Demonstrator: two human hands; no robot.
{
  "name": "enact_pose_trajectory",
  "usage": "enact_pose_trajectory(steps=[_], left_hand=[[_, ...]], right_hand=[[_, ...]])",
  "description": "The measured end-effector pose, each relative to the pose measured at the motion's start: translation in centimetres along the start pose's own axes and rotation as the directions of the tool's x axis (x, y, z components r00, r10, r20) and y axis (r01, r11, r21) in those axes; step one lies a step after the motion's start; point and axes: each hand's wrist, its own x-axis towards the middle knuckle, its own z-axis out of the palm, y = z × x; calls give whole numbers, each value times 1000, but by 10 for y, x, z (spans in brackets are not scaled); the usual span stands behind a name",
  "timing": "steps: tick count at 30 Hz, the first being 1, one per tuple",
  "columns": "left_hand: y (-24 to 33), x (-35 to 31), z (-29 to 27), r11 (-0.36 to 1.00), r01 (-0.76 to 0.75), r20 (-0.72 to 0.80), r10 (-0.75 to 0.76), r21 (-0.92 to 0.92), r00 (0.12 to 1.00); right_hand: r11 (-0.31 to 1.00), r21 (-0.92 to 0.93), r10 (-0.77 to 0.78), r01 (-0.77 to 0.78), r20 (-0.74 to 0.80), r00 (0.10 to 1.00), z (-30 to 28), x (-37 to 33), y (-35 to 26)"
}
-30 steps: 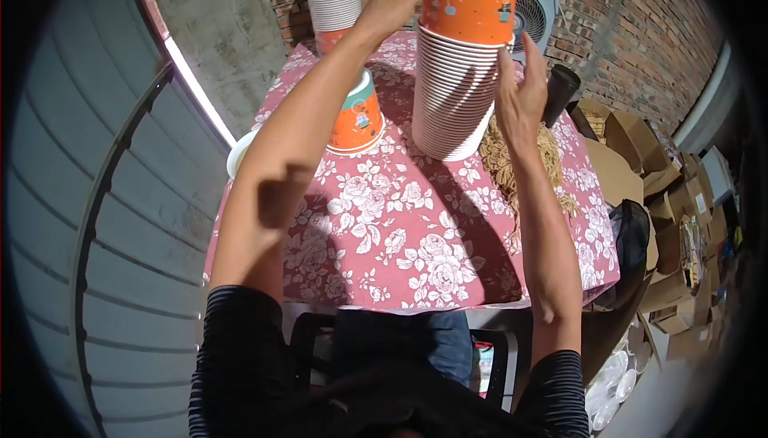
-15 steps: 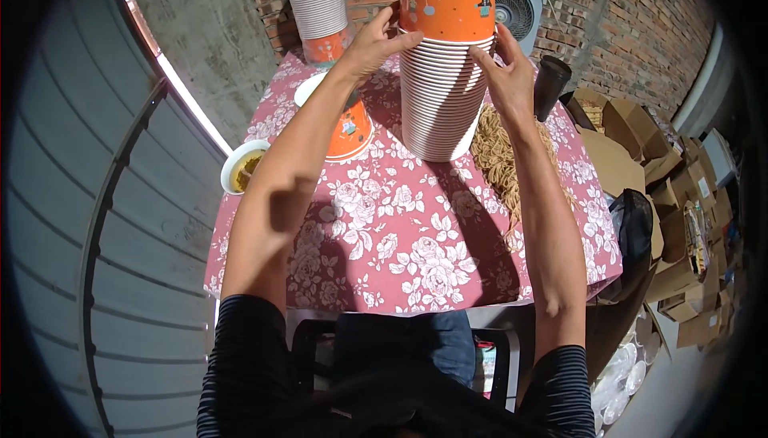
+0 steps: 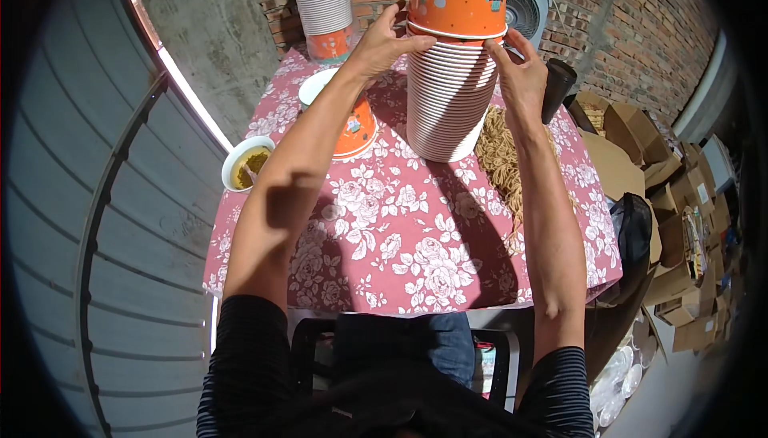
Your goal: Assembling paper packaging components by attaching string handles to bowls.
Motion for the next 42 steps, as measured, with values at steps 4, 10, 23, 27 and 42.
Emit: enact_pose_trajectory(steps=[4,10,23,27,42], left_hand=[[8,-2,3,1000,-17,-44,18,15,999],[8,4,4,992,-77,-57,83,97,995],[65,44,-5,914,-312,-47,311,-261,949],[61,51,3,914,-302,-1,313,-272,950],[41,7,-8,815,-341,-173,463,469,869]], right_hand=[[995,-85,-55,53,-11,998,4,2,-5],[883,-387,-298,265,-27,954,4,11,0],[911,-244,-339,332,14,941,43,14,-116],[762,-278,-633,585,-126,764,55,42,-90],[939,31,-326,342,-228,918,79,44,-91]])
